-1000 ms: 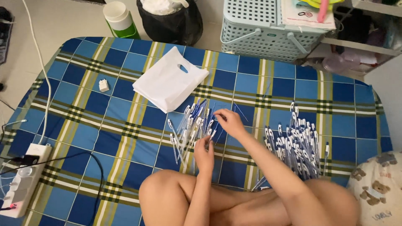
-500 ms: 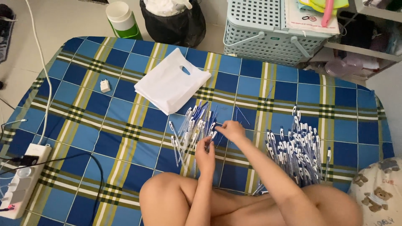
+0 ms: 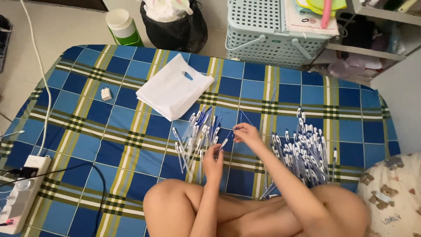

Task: Assembling ballpoint pens by inserting ink refills into barrels.

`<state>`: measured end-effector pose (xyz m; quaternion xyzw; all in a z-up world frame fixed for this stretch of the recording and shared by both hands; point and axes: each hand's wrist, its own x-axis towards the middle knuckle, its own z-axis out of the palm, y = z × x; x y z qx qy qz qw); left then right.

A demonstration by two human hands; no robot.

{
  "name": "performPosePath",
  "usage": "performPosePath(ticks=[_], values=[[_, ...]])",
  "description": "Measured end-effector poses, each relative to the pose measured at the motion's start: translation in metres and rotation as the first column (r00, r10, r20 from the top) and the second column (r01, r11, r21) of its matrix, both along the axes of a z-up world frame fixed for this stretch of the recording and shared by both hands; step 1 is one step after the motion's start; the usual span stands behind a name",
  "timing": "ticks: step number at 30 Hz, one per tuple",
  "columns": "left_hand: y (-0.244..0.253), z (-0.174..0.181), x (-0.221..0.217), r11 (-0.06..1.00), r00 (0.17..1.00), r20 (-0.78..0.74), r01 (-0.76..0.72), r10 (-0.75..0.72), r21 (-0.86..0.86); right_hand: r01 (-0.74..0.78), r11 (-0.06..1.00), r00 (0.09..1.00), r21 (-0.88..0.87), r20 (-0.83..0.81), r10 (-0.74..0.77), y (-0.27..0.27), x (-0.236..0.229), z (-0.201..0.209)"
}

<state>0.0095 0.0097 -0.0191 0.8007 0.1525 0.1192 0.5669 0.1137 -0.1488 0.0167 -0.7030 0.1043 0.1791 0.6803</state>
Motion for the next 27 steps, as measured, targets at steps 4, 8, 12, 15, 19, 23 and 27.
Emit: performPosePath(ticks=[4, 8, 12, 15, 19, 23, 27], values=[[-0.001, 0.001, -0.004, 0.997, 0.997, 0.012, 0.072, -0.073, 0.010, 0.037, 0.998, 0.999, 0.049, 0.021, -0.038, -0.012, -0.021, 0.021], [-0.004, 0.006, -0.009, 0.991, 0.992, 0.026, 0.126, -0.127, 0.041, 0.040, 0.999, 0.998, 0.009, 0.052, -0.040, -0.019, -0.035, 0.021], [-0.003, 0.000, -0.009, 0.980, 0.982, 0.086, 0.159, -0.170, 0.118, 0.060, 0.997, 0.996, 0.052, 0.058, -0.063, -0.021, -0.043, 0.016], [-0.003, 0.000, -0.011, 0.975, 0.975, 0.120, 0.169, -0.187, 0.142, 0.075, 0.989, 0.996, 0.126, 0.038, -0.080, -0.020, -0.046, -0.007], [-0.003, -0.001, -0.011, 0.975, 0.972, 0.122, 0.183, -0.199, 0.124, 0.076, 0.989, 0.996, 0.127, 0.031, -0.080, -0.021, -0.051, -0.005], [-0.002, 0.002, -0.011, 0.967, 0.966, 0.095, 0.228, -0.239, 0.114, 0.049, 0.990, 0.999, 0.134, -0.023, -0.046, -0.027, -0.051, -0.007], [-0.002, 0.011, -0.015, 0.958, 0.962, 0.039, 0.265, -0.270, 0.109, 0.034, 0.993, 0.998, 0.109, -0.047, -0.030, -0.032, -0.049, -0.010]])
